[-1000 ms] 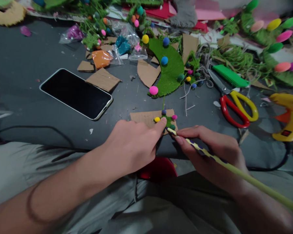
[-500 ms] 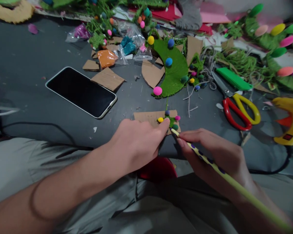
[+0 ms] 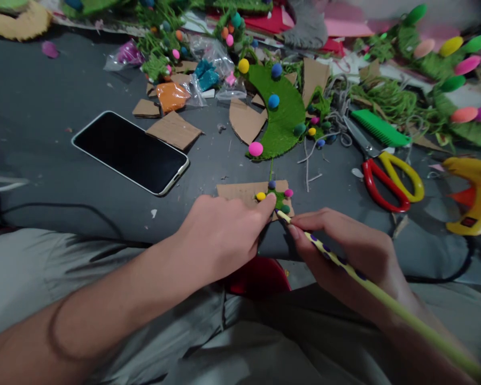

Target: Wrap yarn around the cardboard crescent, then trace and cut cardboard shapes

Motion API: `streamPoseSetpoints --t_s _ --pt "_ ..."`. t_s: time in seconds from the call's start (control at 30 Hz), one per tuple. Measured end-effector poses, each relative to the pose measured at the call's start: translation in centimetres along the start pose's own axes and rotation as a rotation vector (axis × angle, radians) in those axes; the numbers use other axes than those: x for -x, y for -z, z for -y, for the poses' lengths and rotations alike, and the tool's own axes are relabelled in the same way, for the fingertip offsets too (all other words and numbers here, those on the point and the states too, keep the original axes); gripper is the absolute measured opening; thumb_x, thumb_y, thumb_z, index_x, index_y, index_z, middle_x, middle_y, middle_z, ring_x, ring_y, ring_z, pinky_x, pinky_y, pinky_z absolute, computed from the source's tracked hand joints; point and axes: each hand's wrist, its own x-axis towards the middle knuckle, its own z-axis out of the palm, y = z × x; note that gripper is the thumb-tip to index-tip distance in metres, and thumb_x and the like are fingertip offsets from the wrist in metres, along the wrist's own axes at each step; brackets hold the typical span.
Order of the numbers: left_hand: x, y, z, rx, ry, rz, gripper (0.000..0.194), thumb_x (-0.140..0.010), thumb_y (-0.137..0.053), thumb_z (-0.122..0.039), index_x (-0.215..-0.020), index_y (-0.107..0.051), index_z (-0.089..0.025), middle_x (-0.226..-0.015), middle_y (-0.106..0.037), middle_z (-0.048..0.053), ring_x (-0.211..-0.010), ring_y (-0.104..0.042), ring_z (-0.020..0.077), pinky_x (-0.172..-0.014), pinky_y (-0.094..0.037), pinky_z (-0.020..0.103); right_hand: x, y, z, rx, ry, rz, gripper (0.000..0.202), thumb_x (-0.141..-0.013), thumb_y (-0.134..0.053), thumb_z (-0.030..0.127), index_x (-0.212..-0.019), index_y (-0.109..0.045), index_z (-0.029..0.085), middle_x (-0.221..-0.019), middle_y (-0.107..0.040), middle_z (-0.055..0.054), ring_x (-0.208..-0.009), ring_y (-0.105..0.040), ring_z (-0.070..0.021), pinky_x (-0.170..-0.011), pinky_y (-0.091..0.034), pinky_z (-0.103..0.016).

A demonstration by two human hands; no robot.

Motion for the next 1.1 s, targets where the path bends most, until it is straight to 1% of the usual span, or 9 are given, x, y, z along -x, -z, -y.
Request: streamPoseSetpoints --t_s 0.07,0.13,0.3,0.47,0.57,0.7,0.8,0.93,1.1 --pt "-0.01 -0.08 0.02 0.003 -0.007 0.002 0.045 -0.097 -0.052 -0.035 -0.141 -0.059 -0.033 -0.067 -0.075 0.003 -0.059 -0.074 0.0361 -0.047 -0.043 0.035 0.06 0.09 0.07 0.027 -0.018 -0.011 0.008 -0.095 -0.064 0.017 -0.1 -0.07 0.02 -0.089 -0.073 -0.004 -0.077 -0.067 -0.0175 -0.069 -0.05 -0.031" --pt "-0.01 -0.15 0.06 -0.002 -0.015 -0.007 0.045 -0.097 -0.052 -0.034 -0.141 -0.059 -0.032 -0.066 -0.075 0.003 -0.059 -0.074 0.0359 -0.046 -0.042 0.034 0.17 0.05 0.09 0.022 -0.021 -0.023 0.008 -0.095 -0.064 0.016 -0.1 -0.069 0.02 -0.09 -0.073 -0.004 -0.079 -0.067 -0.0169 -0.071 -0.051 -0.031" --pt "0.09 -0.2 0.16 -0.019 -0.019 -0.038 0.043 -0.098 -0.051 -0.033 -0.139 -0.061 -0.033 -0.066 -0.075 0.003 -0.059 -0.075 0.0356 -0.045 -0.038 0.033 0.27 -0.26 0.04 -0.035 0.001 0.023 0.013 -0.096 -0.064 0.014 -0.106 -0.068 0.021 -0.099 -0.075 -0.004 -0.087 -0.068 -0.0179 -0.079 -0.052 -0.032" --pt "0.15 -0.2 0.17 -0.009 -0.018 -0.039 0.042 -0.098 -0.05 -0.034 -0.139 -0.061 -0.033 -0.065 -0.075 0.003 -0.058 -0.074 0.0354 -0.045 -0.038 0.033 0.12 -0.23 -0.05 -0.008 -0.007 -0.02 0.01 -0.094 -0.067 0.015 -0.103 -0.069 0.02 -0.093 -0.074 -0.003 -0.08 -0.067 -0.0161 -0.074 -0.051 -0.031" --pt "0.11 -0.28 0.17 -0.014 -0.019 -0.028 0.045 -0.098 -0.051 -0.034 -0.143 -0.058 -0.033 -0.066 -0.075 0.003 -0.058 -0.074 0.0358 -0.045 -0.039 0.033 0.08 -0.29 -0.15 -0.038 0.01 0.003 0.012 -0.094 -0.066 0.014 -0.104 -0.069 0.021 -0.096 -0.075 -0.004 -0.084 -0.068 -0.017 -0.076 -0.052 -0.031" --pt "0.06 -0.32 0.17 -0.033 -0.017 -0.036 0.047 -0.097 -0.053 -0.034 -0.143 -0.058 -0.032 -0.066 -0.075 0.003 -0.058 -0.074 0.0354 -0.046 -0.041 0.033 0.08 -0.35 -0.17 -0.007 0.01 -0.025 0.014 -0.092 -0.067 0.012 -0.103 -0.069 0.021 -0.095 -0.075 -0.004 -0.082 -0.069 -0.0175 -0.074 -0.052 -0.031" --pt "0.05 -0.34 0.17 -0.035 -0.022 -0.027 0.049 -0.096 -0.055 -0.034 -0.145 -0.056 -0.032 -0.065 -0.075 0.004 -0.057 -0.074 0.0346 -0.047 -0.041 0.033 0.09 -0.28 -0.12 -0.054 -0.007 0.009 0.015 -0.093 -0.066 0.013 -0.104 -0.069 0.022 -0.098 -0.076 -0.004 -0.085 -0.07 -0.018 -0.076 -0.053 -0.031" --pt "0.04 -0.46 0.15 -0.032 -0.014 -0.039 0.045 -0.098 -0.052 -0.034 -0.143 -0.057 -0.033 -0.064 -0.074 0.004 -0.057 -0.074 0.0344 -0.047 -0.04 0.032 0.01 -0.15 -0.16 0.022 -0.018 -0.021 0.01 -0.094 -0.065 0.016 -0.102 -0.07 0.021 -0.093 -0.075 -0.004 -0.08 -0.07 -0.0178 -0.073 -0.052 -0.031" --pt "-0.03 -0.34 0.13 -0.022 0.002 -0.008 0.046 -0.098 -0.051 -0.035 -0.143 -0.057 -0.035 -0.066 -0.075 0.004 -0.058 -0.074 0.035 -0.047 -0.041 0.033 0.22 0.06 -0.2 0.031 -0.032 -0.011 0.011 -0.094 -0.066 0.016 -0.102 -0.07 0.021 -0.091 -0.073 -0.002 -0.078 -0.067 -0.0146 -0.071 -0.05 -0.028"
